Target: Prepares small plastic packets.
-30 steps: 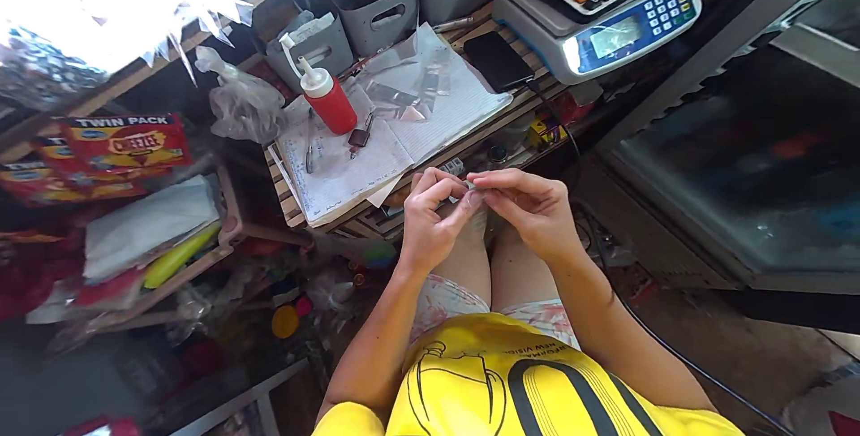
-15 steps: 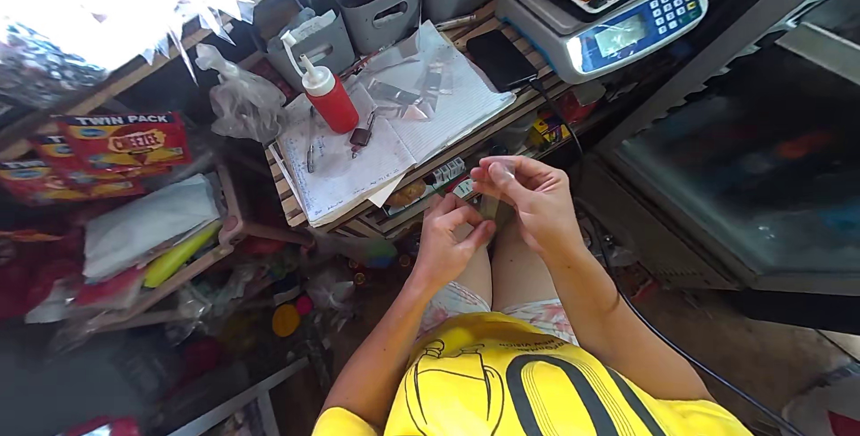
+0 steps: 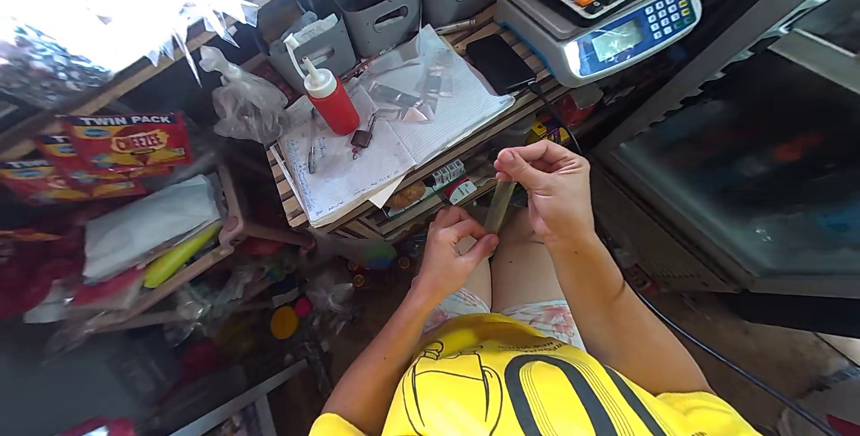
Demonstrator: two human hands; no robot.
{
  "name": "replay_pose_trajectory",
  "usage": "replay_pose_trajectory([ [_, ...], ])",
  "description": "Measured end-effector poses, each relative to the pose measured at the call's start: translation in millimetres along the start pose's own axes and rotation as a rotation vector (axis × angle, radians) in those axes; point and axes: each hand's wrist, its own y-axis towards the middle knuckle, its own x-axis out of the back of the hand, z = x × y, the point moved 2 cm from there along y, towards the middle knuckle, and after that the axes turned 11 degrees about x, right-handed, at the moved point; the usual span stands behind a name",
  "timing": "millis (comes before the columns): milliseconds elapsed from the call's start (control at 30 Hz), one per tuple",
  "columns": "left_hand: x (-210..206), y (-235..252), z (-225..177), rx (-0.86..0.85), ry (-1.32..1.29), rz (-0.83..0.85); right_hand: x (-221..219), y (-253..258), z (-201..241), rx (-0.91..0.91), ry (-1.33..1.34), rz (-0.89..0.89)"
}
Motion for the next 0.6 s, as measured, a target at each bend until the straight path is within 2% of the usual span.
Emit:
replay_pose_trajectory([
  [133,10.4,2.3,-7.1,0.067,-0.068,0.057,3.1,-1.4,2.3,0.089,-0.096,0.071],
  [267,36.7,18.8,-36.5,0.027,-0.196,-0.126,-0.9,-10.6,4.3,0.173,-0.188,0.173],
  [367,37.5,29.1,-65.8,-0.057,-0.271,-0.181,-7.7,-19.1,-0.1,0.219,-0.248,0.201],
  [467,35.8,38.2,-74.1,-0.079,-0.243,-0.239,-5.4,-21.9,-3.1,0.235,-0.320,0.239],
  [600,46.6,47.5,-81.3,-0.128,-0.138,-0.303,2.6,-27.6,-8.2,0.214,-0.197,0.225],
])
